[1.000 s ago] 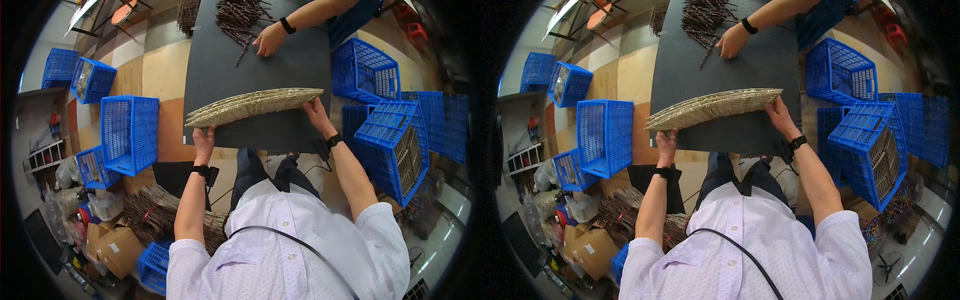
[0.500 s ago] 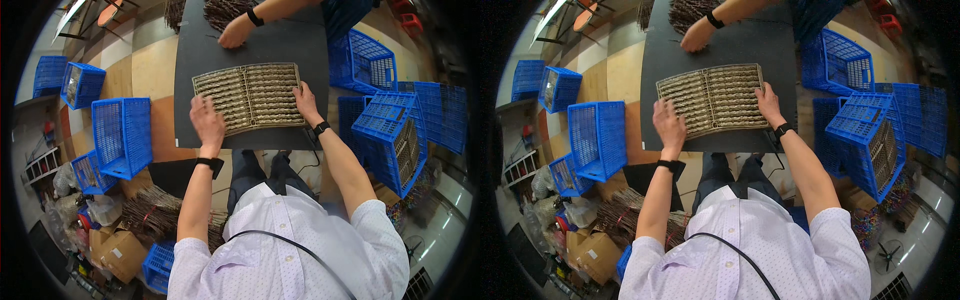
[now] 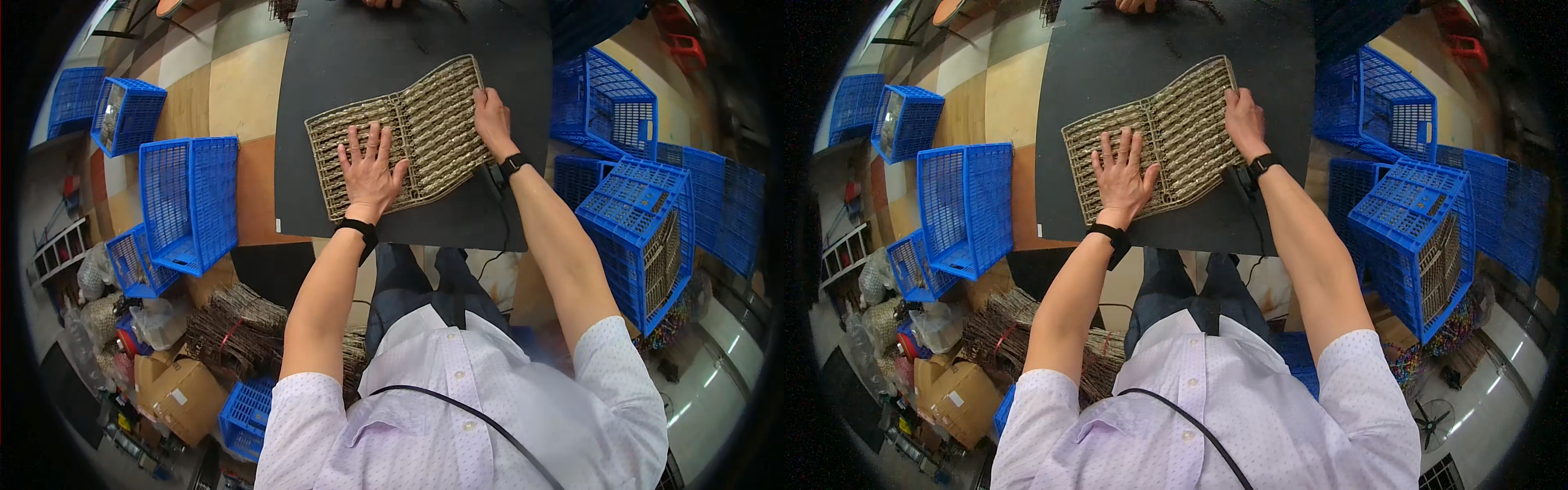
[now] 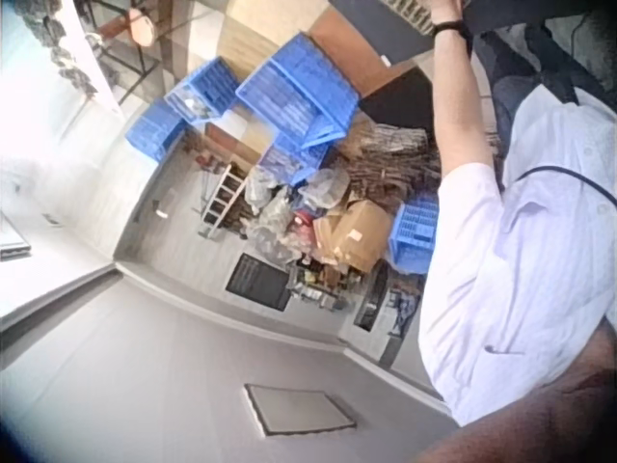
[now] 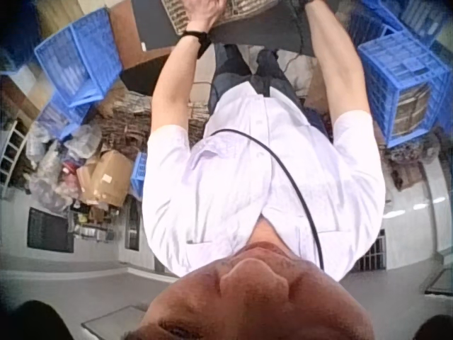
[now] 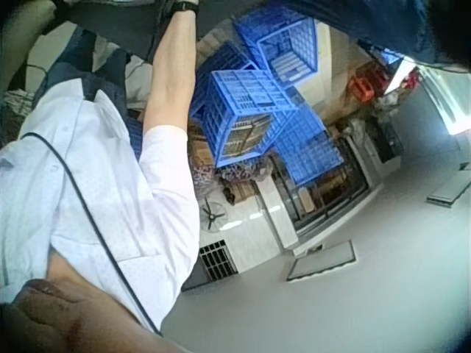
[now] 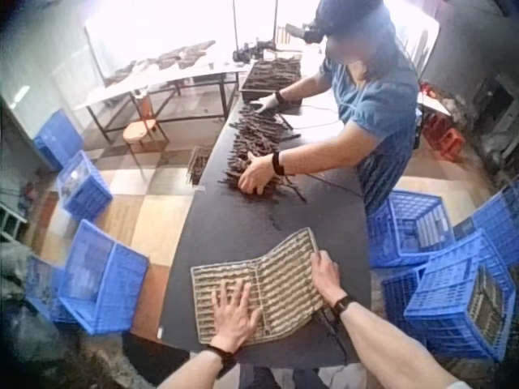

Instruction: Manually inserting sticks into a wire frame to create woven-style mats, then sorting finished mats into crates.

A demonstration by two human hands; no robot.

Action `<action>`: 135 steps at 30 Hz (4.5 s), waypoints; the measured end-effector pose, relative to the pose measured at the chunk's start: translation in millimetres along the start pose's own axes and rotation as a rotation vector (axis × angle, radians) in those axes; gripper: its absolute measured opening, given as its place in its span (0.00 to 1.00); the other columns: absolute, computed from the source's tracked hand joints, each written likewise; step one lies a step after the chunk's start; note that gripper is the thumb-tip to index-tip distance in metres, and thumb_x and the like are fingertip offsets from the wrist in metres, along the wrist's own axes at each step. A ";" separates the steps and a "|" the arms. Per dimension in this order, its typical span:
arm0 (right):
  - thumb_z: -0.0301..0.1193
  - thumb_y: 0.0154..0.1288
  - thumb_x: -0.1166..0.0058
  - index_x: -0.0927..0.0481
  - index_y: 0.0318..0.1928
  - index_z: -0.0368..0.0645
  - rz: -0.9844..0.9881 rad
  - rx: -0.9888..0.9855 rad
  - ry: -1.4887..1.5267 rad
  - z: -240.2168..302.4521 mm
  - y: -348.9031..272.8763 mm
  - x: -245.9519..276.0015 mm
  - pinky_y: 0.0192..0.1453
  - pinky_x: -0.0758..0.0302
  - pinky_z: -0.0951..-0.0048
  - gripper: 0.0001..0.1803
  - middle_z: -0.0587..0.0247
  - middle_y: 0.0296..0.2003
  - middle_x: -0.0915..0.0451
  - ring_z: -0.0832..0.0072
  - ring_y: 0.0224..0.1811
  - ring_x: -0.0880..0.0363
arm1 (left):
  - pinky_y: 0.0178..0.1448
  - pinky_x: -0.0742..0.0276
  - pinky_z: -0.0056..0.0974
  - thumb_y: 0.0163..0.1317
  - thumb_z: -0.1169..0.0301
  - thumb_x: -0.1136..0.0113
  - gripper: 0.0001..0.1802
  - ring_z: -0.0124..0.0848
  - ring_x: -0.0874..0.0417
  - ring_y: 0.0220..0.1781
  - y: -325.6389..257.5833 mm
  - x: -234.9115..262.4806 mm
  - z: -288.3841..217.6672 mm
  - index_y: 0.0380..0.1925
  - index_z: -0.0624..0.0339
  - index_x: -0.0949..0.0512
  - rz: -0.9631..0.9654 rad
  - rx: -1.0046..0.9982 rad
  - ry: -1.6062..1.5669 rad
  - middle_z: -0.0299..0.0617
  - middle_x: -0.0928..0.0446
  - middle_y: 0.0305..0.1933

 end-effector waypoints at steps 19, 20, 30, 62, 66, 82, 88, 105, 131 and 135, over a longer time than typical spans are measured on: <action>0.44 0.76 0.67 0.31 0.49 0.35 0.020 0.024 -0.122 34.6 37.7 -18.7 0.47 0.30 0.42 0.22 0.32 0.37 0.21 0.35 0.42 0.24 | 0.76 0.59 0.61 0.67 0.44 0.51 0.36 0.49 0.58 0.80 6.7 -9.3 6.8 0.71 0.44 0.40 0.031 0.082 -0.001 0.31 0.52 0.79; 0.44 0.76 0.66 0.31 0.48 0.35 -0.027 0.085 -0.148 42.6 29.1 -16.8 0.47 0.29 0.42 0.22 0.32 0.38 0.21 0.35 0.42 0.24 | 0.76 0.59 0.61 0.67 0.44 0.51 0.36 0.49 0.58 0.80 7.5 -6.1 7.5 0.71 0.44 0.40 -0.008 0.089 0.019 0.31 0.52 0.79; 0.41 0.75 0.65 0.32 0.53 0.41 -0.014 -0.019 -0.130 1.6 -75.2 22.1 0.42 0.29 0.42 0.18 0.36 0.34 0.20 0.38 0.40 0.22 | 0.77 0.60 0.61 0.68 0.45 0.52 0.36 0.48 0.59 0.80 5.6 -1.1 5.2 0.71 0.46 0.40 0.050 0.097 -0.023 0.32 0.53 0.79; 0.38 0.73 0.56 0.30 0.48 0.39 0.104 -0.007 -0.265 -22.1 -96.5 22.4 0.33 0.27 0.46 0.14 0.44 0.35 0.19 0.46 0.37 0.19 | 0.78 0.62 0.59 0.67 0.47 0.51 0.36 0.47 0.62 0.80 10.4 -13.7 9.8 0.72 0.46 0.41 0.150 0.176 0.021 0.31 0.55 0.80; 0.39 0.71 0.52 0.28 0.47 0.42 -0.213 0.167 -0.461 30.2 -56.0 56.4 0.44 0.28 0.48 0.14 0.48 0.50 0.22 0.53 0.51 0.23 | 0.78 0.62 0.60 0.67 0.46 0.50 0.36 0.48 0.62 0.80 10.5 -10.4 7.5 0.72 0.47 0.41 0.120 0.179 0.006 0.31 0.55 0.80; 0.54 0.67 0.56 0.38 0.70 0.55 0.174 0.836 -0.600 97.0 -89.5 -58.0 0.78 0.60 0.50 0.35 0.63 0.71 0.43 0.65 0.76 0.52 | 0.70 0.37 0.48 0.54 0.51 0.29 0.50 0.52 0.31 0.67 -43.2 32.6 117.3 0.65 0.75 0.41 0.088 0.947 -0.632 0.62 0.35 0.66; 0.54 0.69 0.58 0.36 0.69 0.54 0.219 0.778 -0.670 92.6 -86.9 -60.3 0.78 0.58 0.53 0.32 0.64 0.70 0.42 0.66 0.75 0.51 | 0.43 0.23 0.34 0.54 0.65 0.29 0.23 0.28 0.19 0.38 -23.9 50.7 103.5 0.45 0.71 0.21 0.309 0.864 -1.177 0.42 0.18 0.40; 0.50 0.67 0.50 0.29 0.60 0.43 0.069 0.814 -0.419 94.9 -81.5 -38.6 0.70 0.45 0.54 0.29 0.54 0.56 0.27 0.59 0.61 0.31 | 0.40 0.23 0.37 0.55 0.70 0.31 0.14 0.28 0.17 0.33 0.9 125.0 72.5 0.36 0.71 0.18 -0.071 0.498 -0.845 0.46 0.15 0.31; 0.52 0.48 0.29 0.44 0.71 0.43 0.650 0.936 -0.610 111.8 -63.9 -37.1 0.67 0.35 0.56 0.56 0.52 0.62 0.34 0.54 0.65 0.35 | 0.41 0.23 0.36 0.56 0.71 0.32 0.14 0.28 0.18 0.32 5.7 176.2 18.8 0.38 0.70 0.18 -0.101 0.402 -0.803 0.47 0.15 0.34; 0.53 0.47 0.28 0.41 0.69 0.41 0.582 0.914 -0.784 110.6 -69.0 -43.8 0.66 0.34 0.53 0.54 0.54 0.59 0.32 0.56 0.63 0.34 | 0.41 0.23 0.36 0.56 0.70 0.32 0.15 0.27 0.18 0.33 9.5 183.8 12.2 0.39 0.71 0.19 -0.081 0.393 -0.775 0.47 0.15 0.34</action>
Point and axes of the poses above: each hand's wrist, its own y-axis towards the middle knuckle, its own x-axis out of the back of the hand, z = x × y, the point moved 10 cm from there along y, towards the middle knuckle
